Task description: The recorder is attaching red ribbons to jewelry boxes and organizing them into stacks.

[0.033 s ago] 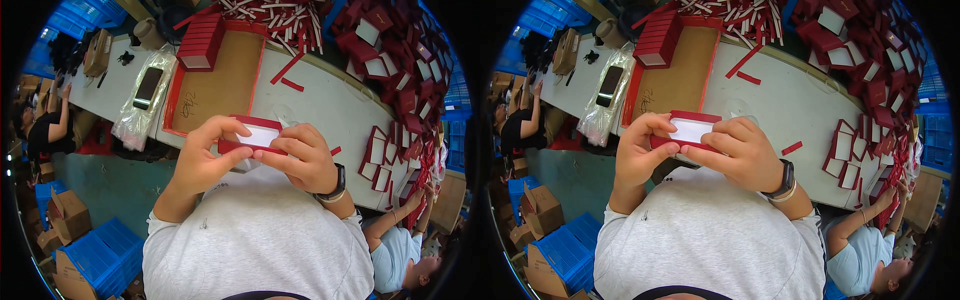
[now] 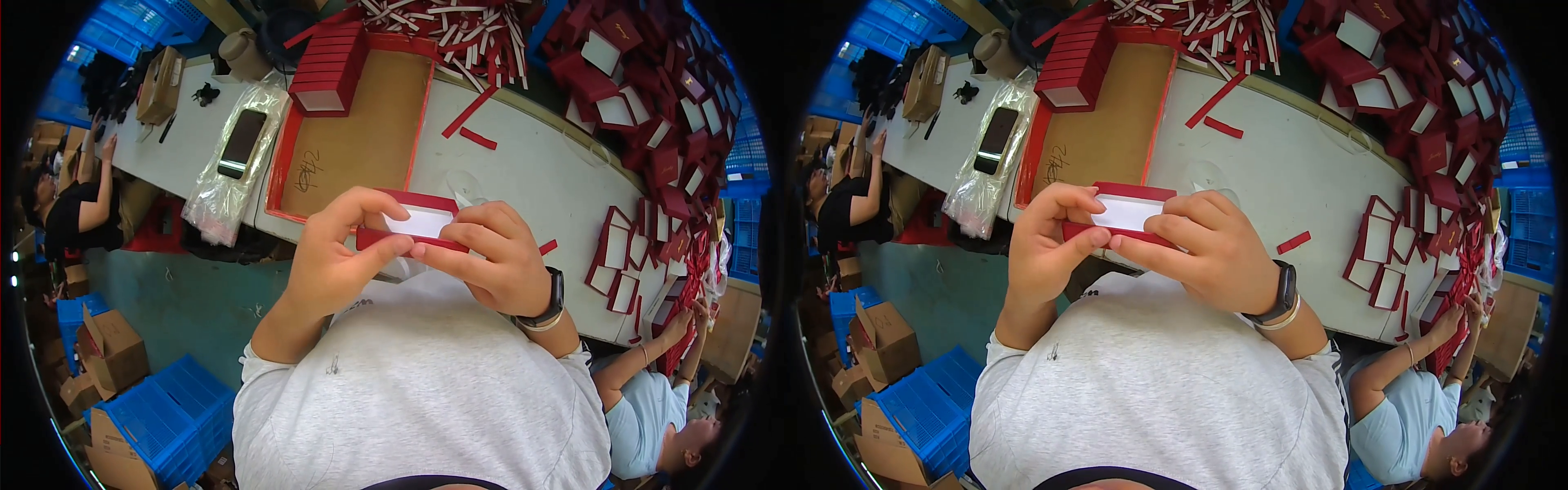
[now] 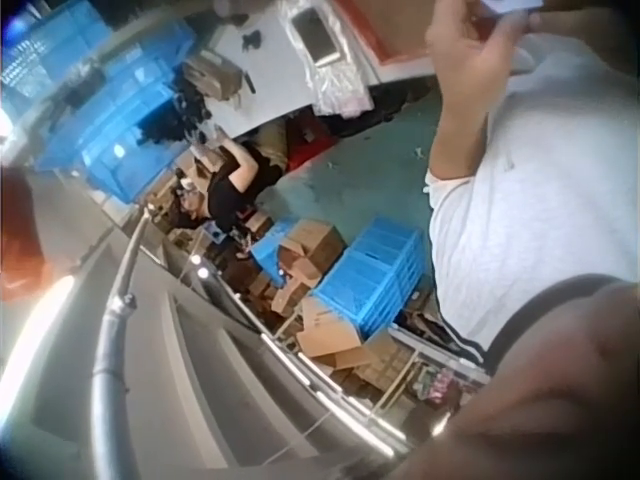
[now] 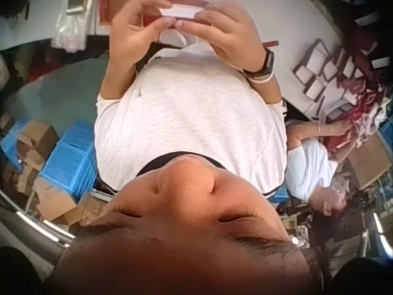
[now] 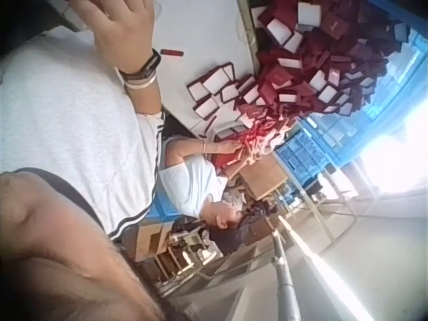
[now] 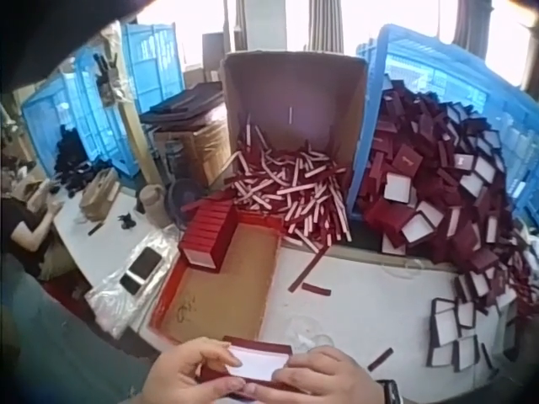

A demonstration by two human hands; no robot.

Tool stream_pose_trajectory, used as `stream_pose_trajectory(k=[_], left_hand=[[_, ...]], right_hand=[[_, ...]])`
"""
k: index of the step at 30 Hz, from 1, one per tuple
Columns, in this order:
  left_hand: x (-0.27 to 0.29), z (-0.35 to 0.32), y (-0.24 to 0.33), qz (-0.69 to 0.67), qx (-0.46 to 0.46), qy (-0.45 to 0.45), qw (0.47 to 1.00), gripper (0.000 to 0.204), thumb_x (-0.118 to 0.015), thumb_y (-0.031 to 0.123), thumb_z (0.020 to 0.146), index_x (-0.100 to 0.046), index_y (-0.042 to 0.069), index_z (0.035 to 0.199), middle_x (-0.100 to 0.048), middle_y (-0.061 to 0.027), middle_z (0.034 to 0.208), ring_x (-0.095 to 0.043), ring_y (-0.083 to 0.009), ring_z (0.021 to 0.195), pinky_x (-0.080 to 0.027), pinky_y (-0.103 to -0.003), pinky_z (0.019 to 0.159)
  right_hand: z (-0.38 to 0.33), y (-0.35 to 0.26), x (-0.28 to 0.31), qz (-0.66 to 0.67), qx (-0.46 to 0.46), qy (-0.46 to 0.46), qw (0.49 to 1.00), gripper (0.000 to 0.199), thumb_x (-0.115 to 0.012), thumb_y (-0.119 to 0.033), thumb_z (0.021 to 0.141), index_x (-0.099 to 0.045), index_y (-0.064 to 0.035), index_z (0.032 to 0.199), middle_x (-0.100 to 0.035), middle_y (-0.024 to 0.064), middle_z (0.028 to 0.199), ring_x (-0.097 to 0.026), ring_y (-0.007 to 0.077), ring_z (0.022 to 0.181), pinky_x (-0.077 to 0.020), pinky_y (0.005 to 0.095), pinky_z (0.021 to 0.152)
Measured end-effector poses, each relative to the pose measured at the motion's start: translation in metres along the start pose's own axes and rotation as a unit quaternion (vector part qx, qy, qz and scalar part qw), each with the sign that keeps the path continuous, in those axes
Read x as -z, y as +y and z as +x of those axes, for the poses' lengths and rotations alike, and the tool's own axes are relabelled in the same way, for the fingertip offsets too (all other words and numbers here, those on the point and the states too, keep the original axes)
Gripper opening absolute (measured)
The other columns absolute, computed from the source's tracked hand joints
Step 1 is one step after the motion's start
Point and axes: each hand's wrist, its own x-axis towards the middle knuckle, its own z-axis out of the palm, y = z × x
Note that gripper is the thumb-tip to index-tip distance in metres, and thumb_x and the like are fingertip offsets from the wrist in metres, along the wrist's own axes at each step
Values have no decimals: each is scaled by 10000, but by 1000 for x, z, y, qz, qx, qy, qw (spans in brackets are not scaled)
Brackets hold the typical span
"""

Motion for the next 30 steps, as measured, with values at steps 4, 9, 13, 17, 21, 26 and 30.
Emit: stream_pose_trajectory(k=[4,9,13,17,21,26,30], left_hand=[[-7,-1,-5,-77,89,111,987,149,-572,86,885,-563,11,1014,-579,-37,855,-518,-62,734,-400,-203,674],[8,6,-5,-241,46,34,969,237,-553,185,891,-562,-9,1027,-591,-61,931,-551,-113,831,-409,-229,786],[13,3,-18,-108,29,-21,994,182,-652,114,789,-596,21,935,-562,-24,899,-528,-98,781,-404,-222,728],[-4,2,-10,-18,81,40,996,264,-777,74,660,-585,60,840,-475,12,761,-418,-60,672,-357,-219,605],[-1,3,-3,-7,151,2,988,424,-815,105,625,-568,58,966,-488,1,819,-447,-64,722,-367,-213,636],[-1,2,-22,-65,-25,17,997,863,-853,122,563,-392,40,1287,-530,-74,1149,-523,-147,1026,-430,-290,860],[-1,-9,-35,-62,2,9,998,845,-833,158,601,-401,40,1318,-505,-116,1230,-529,-204,1065,-415,-335,919]], right_hand=[[2,-1,-3,19,8,-12,1000,416,-636,-68,689,-641,-180,1089,-573,-13,830,-547,181,806,-437,303,685],[-4,2,-7,110,-55,50,991,433,-622,1,697,-629,-155,1101,-590,15,825,-560,197,778,-444,322,677],[-5,4,-6,129,-61,51,988,410,-614,25,715,-620,-134,1093,-611,32,841,-567,201,757,-443,323,672],[-5,6,-7,65,-19,-1,998,410,-615,40,718,-608,-111,1099,-619,42,850,-569,211,753,-438,318,674],[-8,5,-6,155,-97,24,983,430,-636,33,714,-588,-81,1126,-619,48,881,-579,211,800,-445,323,726],[-20,4,-11,370,-251,99,889,412,-628,8,785,-530,-37,1183,-605,83,1051,-582,185,952,-450,323,854],[-16,13,-13,632,-324,231,664,467,-570,-58,868,-380,9,1289,-528,132,1206,-543,198,1075,-439,329,917]])
